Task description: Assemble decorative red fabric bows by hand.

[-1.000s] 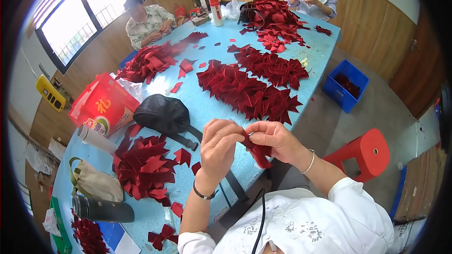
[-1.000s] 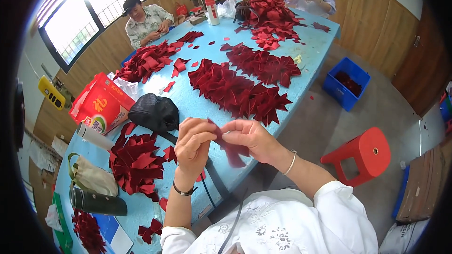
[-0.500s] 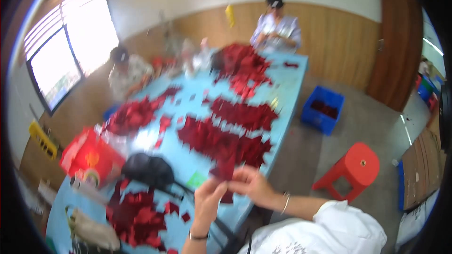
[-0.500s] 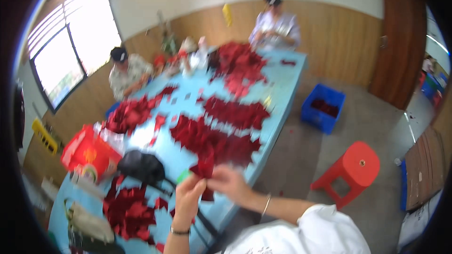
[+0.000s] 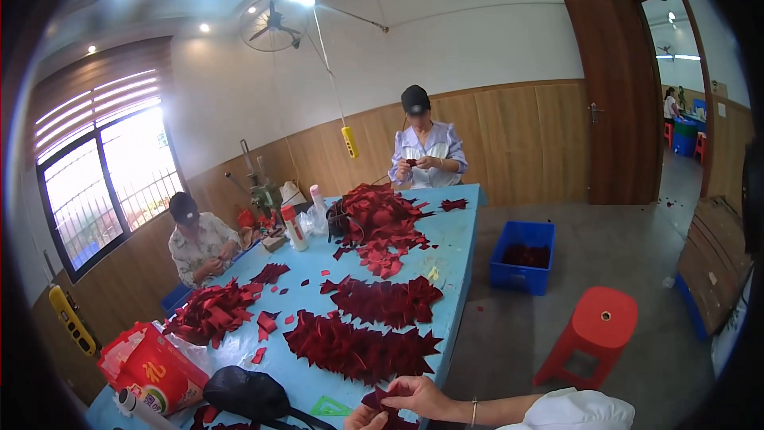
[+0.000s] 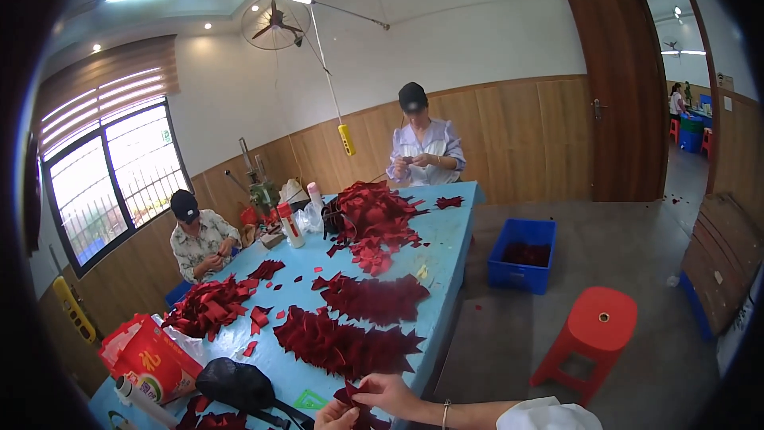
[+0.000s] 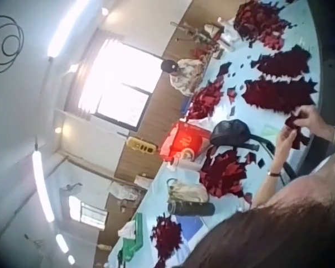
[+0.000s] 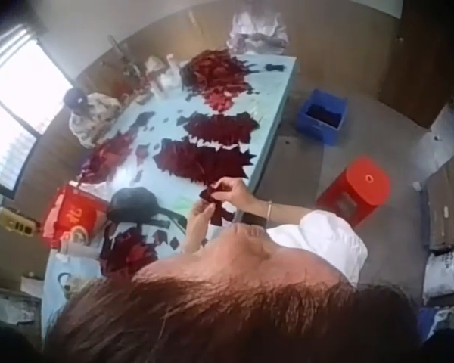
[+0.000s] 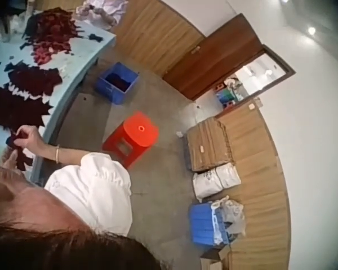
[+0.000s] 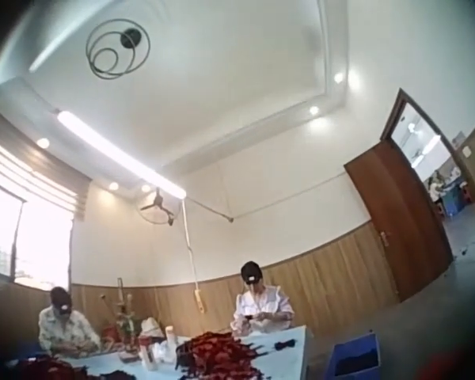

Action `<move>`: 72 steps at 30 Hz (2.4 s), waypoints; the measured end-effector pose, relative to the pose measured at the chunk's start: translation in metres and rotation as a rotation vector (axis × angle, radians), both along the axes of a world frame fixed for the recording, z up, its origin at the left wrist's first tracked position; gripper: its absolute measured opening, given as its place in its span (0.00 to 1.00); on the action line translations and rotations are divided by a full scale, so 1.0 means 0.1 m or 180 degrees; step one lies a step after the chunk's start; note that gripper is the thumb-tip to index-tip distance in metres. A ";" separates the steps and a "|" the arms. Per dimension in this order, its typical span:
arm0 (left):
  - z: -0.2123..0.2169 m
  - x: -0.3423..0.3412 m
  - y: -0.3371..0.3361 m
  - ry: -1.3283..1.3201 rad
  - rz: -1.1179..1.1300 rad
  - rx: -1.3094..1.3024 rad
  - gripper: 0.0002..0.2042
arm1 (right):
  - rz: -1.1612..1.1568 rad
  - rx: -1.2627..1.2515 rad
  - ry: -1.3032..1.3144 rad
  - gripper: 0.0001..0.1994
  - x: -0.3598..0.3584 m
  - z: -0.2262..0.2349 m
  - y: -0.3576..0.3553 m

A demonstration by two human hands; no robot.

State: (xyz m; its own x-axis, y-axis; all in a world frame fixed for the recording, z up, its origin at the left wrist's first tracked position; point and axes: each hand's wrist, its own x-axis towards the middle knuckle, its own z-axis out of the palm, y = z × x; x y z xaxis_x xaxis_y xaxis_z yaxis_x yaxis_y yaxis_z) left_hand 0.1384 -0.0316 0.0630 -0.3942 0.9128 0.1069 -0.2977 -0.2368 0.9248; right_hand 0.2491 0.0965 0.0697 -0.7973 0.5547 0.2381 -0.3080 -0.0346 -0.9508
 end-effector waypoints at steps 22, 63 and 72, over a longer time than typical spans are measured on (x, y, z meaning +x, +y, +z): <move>0.24 0.16 0.08 -0.0634 0.0624 -0.0776 0.07 | -0.0684 0.1145 0.0119 0.11 0.14 -0.08 -0.08; 0.05 0.28 -0.37 0.0784 -0.0223 -0.0673 0.09 | -0.0171 0.0560 -0.0357 0.07 0.29 -0.34 -0.27; 0.36 0.38 -0.10 0.1459 -0.0646 -0.1318 0.09 | -0.0181 0.2163 -0.0078 0.07 0.40 -0.38 -0.04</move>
